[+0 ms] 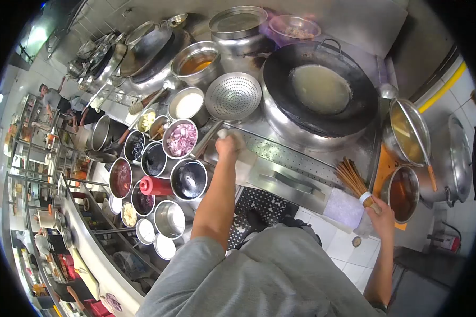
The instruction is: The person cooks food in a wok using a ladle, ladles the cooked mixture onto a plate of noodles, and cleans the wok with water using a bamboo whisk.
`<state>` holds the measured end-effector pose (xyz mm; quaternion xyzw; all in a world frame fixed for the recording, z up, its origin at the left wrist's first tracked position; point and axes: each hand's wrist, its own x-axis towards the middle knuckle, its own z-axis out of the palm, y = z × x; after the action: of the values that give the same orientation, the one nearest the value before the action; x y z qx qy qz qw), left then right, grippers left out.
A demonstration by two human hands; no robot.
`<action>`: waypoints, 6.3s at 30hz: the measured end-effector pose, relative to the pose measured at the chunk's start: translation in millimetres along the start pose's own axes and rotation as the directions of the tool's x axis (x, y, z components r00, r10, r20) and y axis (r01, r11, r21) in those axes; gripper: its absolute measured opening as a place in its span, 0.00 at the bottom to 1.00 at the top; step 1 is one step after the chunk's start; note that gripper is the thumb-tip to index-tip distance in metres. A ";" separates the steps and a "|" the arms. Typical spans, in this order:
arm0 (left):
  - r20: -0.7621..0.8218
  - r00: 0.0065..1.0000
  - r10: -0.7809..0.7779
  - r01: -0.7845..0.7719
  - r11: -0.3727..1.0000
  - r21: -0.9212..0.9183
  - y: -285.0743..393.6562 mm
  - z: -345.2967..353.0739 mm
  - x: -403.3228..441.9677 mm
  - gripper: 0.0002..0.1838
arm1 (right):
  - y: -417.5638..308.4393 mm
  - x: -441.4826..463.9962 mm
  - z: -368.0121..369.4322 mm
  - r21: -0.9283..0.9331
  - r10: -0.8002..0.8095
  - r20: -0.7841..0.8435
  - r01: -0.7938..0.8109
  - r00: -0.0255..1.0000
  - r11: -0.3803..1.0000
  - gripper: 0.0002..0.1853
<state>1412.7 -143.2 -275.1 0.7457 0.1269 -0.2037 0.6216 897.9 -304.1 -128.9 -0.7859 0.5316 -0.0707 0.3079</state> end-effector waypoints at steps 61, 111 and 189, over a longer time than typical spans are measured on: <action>0.678 0.236 0.696 -0.948 0.011 0.319 50.0 138.0 -218.9 0.15 | -217.4 342.3 17.0 -0.151 -0.675 0.229 0.711 0.701 0.687 0.16; 0.745 0.080 0.663 -0.994 0.106 0.013 104.9 48.2 -199.1 0.24 | -213.3 289.4 -56.0 -0.723 -0.256 0.135 0.272 0.957 0.635 0.15; 0.845 0.519 -0.128 0.637 0.717 -0.283 4.8 -4.1 -115.7 0.28 | -183.9 266.6 -31.8 -0.544 -0.235 -0.010 0.191 0.972 0.817 0.13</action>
<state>1313.0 -132.7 -216.8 0.3107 0.0701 -0.5962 0.7370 1142.9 -506.4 -58.3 -0.8918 0.4501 0.0176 0.0438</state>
